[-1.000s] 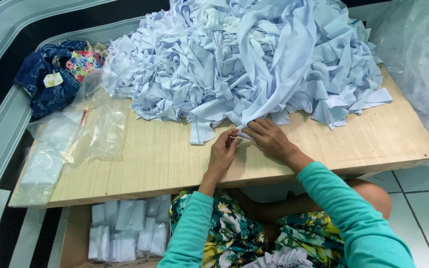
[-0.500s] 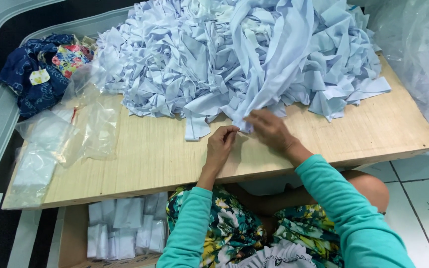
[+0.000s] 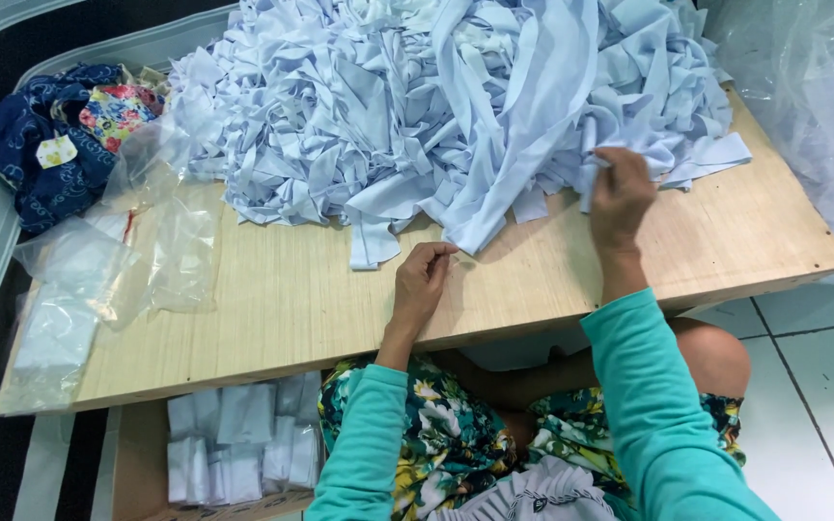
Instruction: The person folds light blue fabric face masks by hand on a wooden table, then places each folded mask into a small plastic bag. The person repeats this process for multiple masks, placing the packaged items into a cardboard box.
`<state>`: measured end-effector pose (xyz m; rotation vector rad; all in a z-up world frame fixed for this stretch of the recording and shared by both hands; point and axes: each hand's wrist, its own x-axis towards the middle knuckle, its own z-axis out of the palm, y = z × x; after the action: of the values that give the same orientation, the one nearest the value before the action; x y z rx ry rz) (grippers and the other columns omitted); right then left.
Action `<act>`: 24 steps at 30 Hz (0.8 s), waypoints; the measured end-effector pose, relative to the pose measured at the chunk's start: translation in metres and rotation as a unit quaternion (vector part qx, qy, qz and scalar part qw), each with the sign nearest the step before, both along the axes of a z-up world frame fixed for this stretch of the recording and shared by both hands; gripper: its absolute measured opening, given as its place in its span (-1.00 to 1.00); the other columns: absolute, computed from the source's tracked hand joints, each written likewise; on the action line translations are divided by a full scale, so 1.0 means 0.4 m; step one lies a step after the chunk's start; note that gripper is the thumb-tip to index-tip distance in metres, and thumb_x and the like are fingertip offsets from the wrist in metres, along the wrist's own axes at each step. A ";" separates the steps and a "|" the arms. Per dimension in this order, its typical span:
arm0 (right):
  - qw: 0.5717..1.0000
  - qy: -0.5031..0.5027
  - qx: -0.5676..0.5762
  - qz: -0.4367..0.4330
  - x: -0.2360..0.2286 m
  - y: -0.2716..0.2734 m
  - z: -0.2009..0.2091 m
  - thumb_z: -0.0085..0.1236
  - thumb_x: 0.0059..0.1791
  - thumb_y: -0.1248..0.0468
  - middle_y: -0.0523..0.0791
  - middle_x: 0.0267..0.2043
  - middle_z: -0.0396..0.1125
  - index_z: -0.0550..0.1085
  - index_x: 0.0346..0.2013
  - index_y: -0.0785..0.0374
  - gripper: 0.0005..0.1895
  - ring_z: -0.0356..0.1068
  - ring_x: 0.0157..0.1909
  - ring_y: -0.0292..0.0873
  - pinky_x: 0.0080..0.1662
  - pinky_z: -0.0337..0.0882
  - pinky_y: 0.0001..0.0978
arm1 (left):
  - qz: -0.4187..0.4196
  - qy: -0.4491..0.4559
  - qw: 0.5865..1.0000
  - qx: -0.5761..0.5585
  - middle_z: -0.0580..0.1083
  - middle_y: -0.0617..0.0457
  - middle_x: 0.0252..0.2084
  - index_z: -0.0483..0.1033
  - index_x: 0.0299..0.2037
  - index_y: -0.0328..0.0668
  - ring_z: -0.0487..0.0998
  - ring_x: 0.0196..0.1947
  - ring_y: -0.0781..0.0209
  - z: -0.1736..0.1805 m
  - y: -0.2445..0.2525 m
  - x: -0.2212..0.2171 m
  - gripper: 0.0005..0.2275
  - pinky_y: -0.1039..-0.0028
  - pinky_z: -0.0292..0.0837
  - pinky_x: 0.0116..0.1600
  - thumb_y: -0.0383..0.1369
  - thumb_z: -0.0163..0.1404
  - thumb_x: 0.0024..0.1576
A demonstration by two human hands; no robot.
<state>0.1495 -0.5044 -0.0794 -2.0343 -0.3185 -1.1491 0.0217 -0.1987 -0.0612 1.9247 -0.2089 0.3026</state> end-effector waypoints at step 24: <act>0.944 0.123 -0.296 0.081 -0.057 0.151 -0.081 0.08 0.05 0.41 -0.12 -0.16 0.39 0.57 -0.20 0.10 -0.83 0.43 0.02 -0.03 0.10 0.40 -0.09 | -0.010 -0.045 0.998 0.052 0.56 -0.04 -0.18 0.53 0.10 -0.09 0.65 -0.14 0.00 -0.045 -0.001 0.011 -0.75 0.26 0.59 0.02 -0.34 0.14 0.23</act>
<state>0.1266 -0.4439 -0.1118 -2.5790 -0.7617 -0.7335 0.0262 -0.1993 -0.0793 2.0115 -0.3092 0.3712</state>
